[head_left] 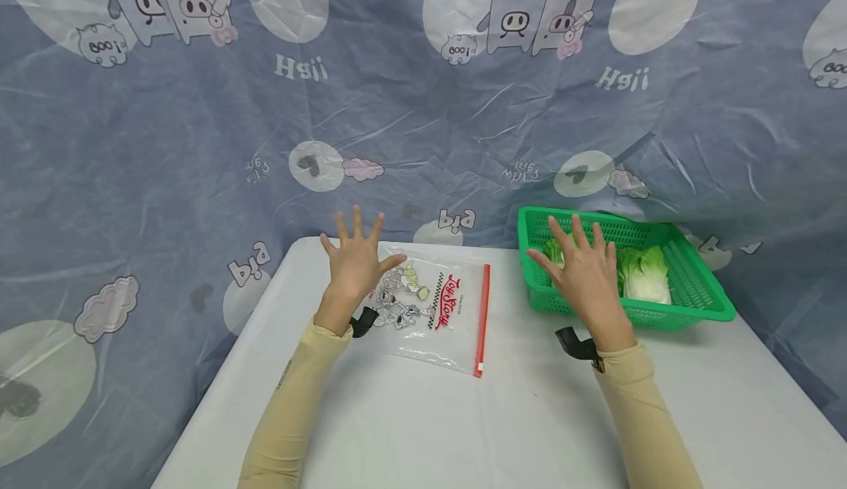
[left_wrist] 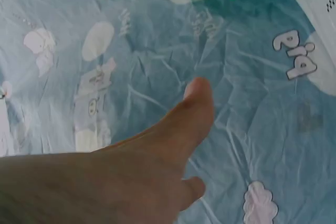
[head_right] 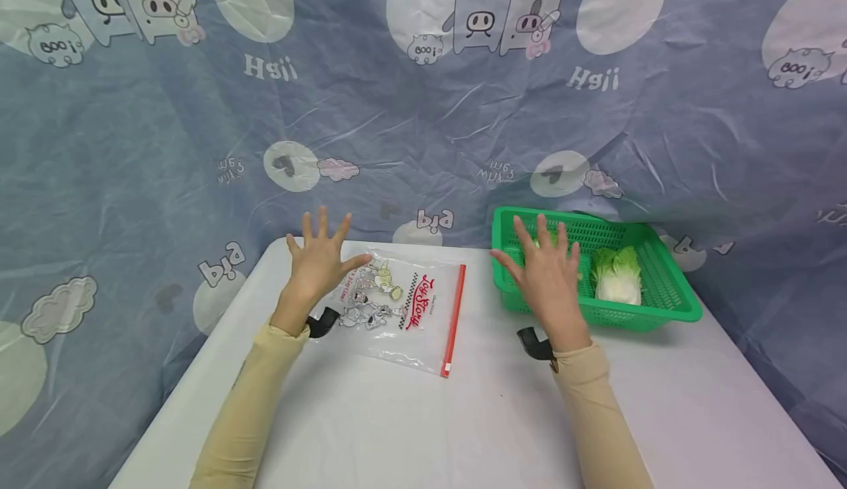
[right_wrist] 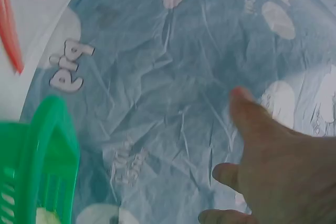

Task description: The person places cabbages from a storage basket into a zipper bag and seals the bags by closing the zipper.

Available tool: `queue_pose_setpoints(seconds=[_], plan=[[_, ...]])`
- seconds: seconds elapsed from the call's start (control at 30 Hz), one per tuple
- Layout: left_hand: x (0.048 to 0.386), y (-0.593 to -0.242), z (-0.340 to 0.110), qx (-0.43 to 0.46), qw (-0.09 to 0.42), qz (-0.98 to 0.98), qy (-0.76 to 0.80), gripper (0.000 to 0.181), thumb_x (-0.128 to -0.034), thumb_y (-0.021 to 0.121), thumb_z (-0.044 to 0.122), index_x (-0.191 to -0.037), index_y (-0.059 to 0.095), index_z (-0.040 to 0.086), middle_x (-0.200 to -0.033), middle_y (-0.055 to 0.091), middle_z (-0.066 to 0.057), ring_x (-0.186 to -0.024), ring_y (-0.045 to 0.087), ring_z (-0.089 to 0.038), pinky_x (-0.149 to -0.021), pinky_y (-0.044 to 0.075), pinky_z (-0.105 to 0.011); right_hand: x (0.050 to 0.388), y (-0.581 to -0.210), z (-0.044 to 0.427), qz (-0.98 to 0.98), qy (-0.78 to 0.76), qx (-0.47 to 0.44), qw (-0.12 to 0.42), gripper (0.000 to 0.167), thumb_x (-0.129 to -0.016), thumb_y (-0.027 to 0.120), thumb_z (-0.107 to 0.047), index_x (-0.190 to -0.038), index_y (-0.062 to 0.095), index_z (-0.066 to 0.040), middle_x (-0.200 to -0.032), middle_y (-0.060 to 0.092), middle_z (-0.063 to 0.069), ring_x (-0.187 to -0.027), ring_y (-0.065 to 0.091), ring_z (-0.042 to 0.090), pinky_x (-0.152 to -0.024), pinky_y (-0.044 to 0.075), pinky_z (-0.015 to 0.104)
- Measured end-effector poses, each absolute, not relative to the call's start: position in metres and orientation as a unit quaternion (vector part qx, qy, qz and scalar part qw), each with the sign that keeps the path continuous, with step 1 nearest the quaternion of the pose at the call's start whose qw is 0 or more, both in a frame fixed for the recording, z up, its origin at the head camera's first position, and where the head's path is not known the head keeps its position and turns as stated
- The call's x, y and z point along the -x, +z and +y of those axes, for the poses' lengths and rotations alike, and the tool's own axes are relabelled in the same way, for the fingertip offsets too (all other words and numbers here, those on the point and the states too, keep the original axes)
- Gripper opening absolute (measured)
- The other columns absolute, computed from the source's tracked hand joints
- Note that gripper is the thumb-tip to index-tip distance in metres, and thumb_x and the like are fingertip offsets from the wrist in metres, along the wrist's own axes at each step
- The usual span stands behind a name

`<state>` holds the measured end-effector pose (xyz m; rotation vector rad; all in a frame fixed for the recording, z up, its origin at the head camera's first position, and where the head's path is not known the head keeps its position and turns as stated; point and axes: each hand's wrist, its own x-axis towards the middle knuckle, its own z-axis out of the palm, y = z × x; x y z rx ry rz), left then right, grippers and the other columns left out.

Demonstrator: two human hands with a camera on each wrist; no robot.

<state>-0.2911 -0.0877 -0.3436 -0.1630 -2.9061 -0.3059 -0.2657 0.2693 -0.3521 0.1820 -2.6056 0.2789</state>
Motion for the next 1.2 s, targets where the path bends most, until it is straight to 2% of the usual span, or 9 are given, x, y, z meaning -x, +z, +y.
queue_pose_setpoints(seconds=[0.07,0.17,0.27,0.37,0.43,0.57,0.8,0.97,1.2], plan=[[0.293,-0.347,-0.080,0.069,0.137,-0.981,-0.116,0.083,-0.0887,0.054,0.063,-0.154,0.025,0.020,-0.159,0.011,-0.024,-0.145,0.011,-0.049,-0.108,0.023,-0.070,0.263,-0.354,0.264,-0.951,0.112,-0.080,0.275,0.071,-0.091,0.058,-0.053,-0.151,0.034,-0.022,-0.153,0.029,0.026,-0.137,0.026,0.056,-0.102,0.028,0.073],[0.293,-0.352,-0.068,0.095,0.177,-0.969,-0.147,0.073,-0.0900,0.059,0.055,-0.145,0.043,0.010,-0.151,0.030,-0.028,-0.137,0.034,-0.048,-0.102,0.040,-0.061,0.257,-0.360,0.257,-0.937,0.131,-0.096,0.311,0.066,-0.089,0.067,-0.042,-0.145,0.044,-0.015,-0.147,0.038,0.028,-0.125,0.042,0.056,-0.084,0.046,0.067],[0.292,-0.359,-0.052,0.123,0.185,-0.957,-0.184,0.061,-0.0903,0.063,0.047,-0.132,0.056,0.004,-0.135,0.050,-0.026,-0.120,0.053,-0.043,-0.089,0.052,-0.052,0.251,-0.371,0.249,-0.920,0.179,-0.103,0.333,0.059,-0.087,0.072,-0.033,-0.137,0.053,-0.009,-0.133,0.050,0.028,-0.105,0.056,0.047,-0.064,0.051,0.056],[0.289,-0.370,-0.032,0.152,0.161,-0.948,-0.230,0.049,-0.0899,0.068,0.038,-0.120,0.063,0.000,-0.117,0.060,-0.020,-0.102,0.063,-0.036,-0.080,0.055,-0.047,0.247,-0.385,0.241,-0.905,0.248,-0.111,0.327,0.046,-0.088,0.072,-0.025,-0.126,0.059,-0.002,-0.113,0.057,0.023,-0.088,0.060,0.036,-0.063,0.051,0.046],[0.287,-0.380,-0.019,0.167,0.129,-0.945,-0.252,0.042,-0.0894,0.069,0.034,-0.113,0.065,-0.001,-0.107,0.062,-0.016,-0.093,0.065,-0.032,-0.077,0.055,-0.044,0.243,-0.396,0.236,-0.899,0.297,-0.111,0.302,0.036,-0.089,0.071,-0.022,-0.116,0.061,-0.001,-0.104,0.060,0.018,-0.080,0.061,0.030,-0.063,0.050,0.040],[0.286,-0.405,0.007,0.197,0.075,-0.945,-0.250,0.030,-0.0881,0.071,0.030,-0.097,0.065,0.002,-0.092,0.062,-0.009,-0.077,0.061,-0.022,-0.066,0.052,-0.034,0.237,-0.422,0.227,-0.899,0.376,-0.078,0.211,0.021,-0.091,0.066,-0.019,-0.105,0.061,-0.004,-0.096,0.064,0.011,-0.080,0.061,0.021,-0.066,0.050,0.029],[0.290,-0.457,0.040,0.234,0.025,-0.933,-0.271,0.019,-0.0839,0.074,0.021,-0.077,0.061,0.009,-0.076,0.063,-0.001,-0.062,0.050,-0.010,-0.054,0.040,-0.021,0.236,-0.468,0.220,-0.882,0.466,0.009,0.069,0.013,-0.088,0.060,-0.008,-0.099,0.056,-0.002,-0.086,0.063,0.011,-0.060,0.056,0.011,-0.052,0.047,0.023],[0.287,-0.481,0.053,0.226,-0.010,-0.935,-0.271,0.028,-0.0844,0.073,0.028,-0.072,0.057,0.011,-0.064,0.054,0.003,-0.054,0.046,-0.008,-0.046,0.036,-0.021,0.239,-0.490,0.219,-0.868,0.495,0.043,0.027,0.011,-0.087,0.057,-0.006,-0.096,0.055,-0.001,-0.079,0.060,0.009,-0.055,0.055,0.012,-0.051,0.048,0.023],[0.281,-0.487,0.060,0.224,0.013,-0.951,-0.214,0.033,-0.0814,0.075,0.037,-0.074,0.055,0.011,-0.062,0.050,0.003,-0.052,0.044,-0.009,-0.043,0.036,-0.024,0.238,-0.498,0.218,-0.870,0.490,0.040,0.031,0.011,-0.087,0.059,-0.005,-0.096,0.055,0.000,-0.080,0.062,0.009,-0.060,0.056,0.010,-0.052,0.048,0.021]])
